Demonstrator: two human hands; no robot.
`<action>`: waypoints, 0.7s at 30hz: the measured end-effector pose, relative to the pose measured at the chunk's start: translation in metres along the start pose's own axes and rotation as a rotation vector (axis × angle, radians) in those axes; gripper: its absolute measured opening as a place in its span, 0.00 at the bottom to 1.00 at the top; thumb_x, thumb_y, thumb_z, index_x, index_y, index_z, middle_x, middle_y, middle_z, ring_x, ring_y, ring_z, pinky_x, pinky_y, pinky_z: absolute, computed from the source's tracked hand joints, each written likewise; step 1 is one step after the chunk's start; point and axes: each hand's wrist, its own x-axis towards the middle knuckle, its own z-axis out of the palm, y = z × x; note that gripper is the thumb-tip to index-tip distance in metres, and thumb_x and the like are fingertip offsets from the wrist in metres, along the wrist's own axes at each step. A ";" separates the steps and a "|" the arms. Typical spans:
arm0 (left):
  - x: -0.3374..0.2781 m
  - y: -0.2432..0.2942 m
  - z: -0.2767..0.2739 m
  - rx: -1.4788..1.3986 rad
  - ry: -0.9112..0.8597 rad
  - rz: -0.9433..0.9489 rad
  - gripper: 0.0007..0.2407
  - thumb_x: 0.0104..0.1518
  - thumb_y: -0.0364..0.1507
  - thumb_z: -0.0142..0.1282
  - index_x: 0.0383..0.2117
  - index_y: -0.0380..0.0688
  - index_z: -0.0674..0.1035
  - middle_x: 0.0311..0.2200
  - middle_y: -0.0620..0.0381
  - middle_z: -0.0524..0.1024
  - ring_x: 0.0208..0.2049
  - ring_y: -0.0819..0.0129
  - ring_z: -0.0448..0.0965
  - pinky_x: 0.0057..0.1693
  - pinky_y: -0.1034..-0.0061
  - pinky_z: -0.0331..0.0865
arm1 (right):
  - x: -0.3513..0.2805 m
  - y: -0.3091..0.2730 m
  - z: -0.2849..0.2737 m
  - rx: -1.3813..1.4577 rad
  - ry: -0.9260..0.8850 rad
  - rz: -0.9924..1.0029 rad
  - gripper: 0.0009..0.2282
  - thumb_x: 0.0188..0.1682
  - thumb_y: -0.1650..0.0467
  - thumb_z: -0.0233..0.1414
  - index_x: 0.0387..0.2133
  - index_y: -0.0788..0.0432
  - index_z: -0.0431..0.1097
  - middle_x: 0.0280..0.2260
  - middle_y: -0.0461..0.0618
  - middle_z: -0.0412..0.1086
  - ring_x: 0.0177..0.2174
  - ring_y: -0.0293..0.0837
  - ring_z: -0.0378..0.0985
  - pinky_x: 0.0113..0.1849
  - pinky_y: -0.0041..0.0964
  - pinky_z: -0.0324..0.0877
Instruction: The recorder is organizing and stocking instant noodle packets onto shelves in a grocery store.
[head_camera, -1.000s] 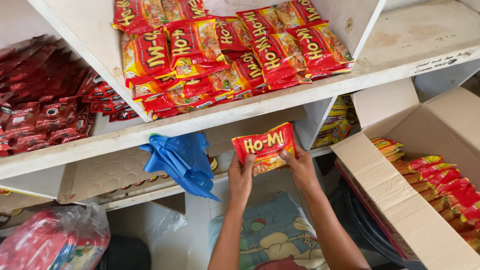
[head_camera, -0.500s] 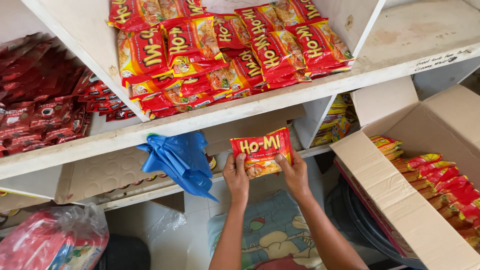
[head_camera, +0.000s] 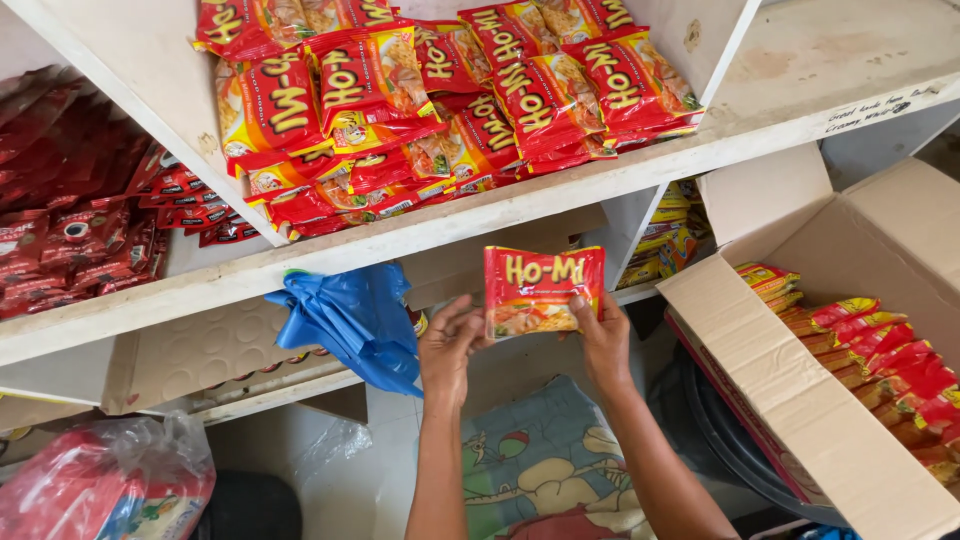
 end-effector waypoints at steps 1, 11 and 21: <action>-0.005 0.004 0.006 0.001 0.000 0.001 0.19 0.57 0.21 0.62 0.56 0.34 0.76 0.43 0.42 0.81 0.39 0.63 0.82 0.42 0.67 0.79 | 0.000 -0.002 0.001 0.001 0.000 0.000 0.15 0.56 0.67 0.55 0.49 0.66 0.70 0.36 0.51 0.76 0.31 0.37 0.77 0.29 0.34 0.73; -0.033 -0.050 0.046 -0.254 -0.084 -0.026 0.19 0.58 0.24 0.62 0.56 0.42 0.72 0.50 0.59 0.77 0.50 0.71 0.76 0.57 0.73 0.70 | -0.021 0.043 0.001 -0.020 -0.055 0.058 0.15 0.52 0.71 0.57 0.50 0.66 0.69 0.44 0.51 0.75 0.42 0.38 0.77 0.45 0.37 0.74; -0.024 -0.053 0.011 0.035 -0.125 -0.014 0.14 0.59 0.22 0.64 0.51 0.35 0.77 0.42 0.54 0.79 0.38 0.72 0.76 0.42 0.75 0.68 | 0.001 0.031 -0.027 -0.019 0.016 -0.007 0.09 0.56 0.73 0.53 0.46 0.67 0.69 0.38 0.51 0.75 0.39 0.38 0.77 0.44 0.34 0.72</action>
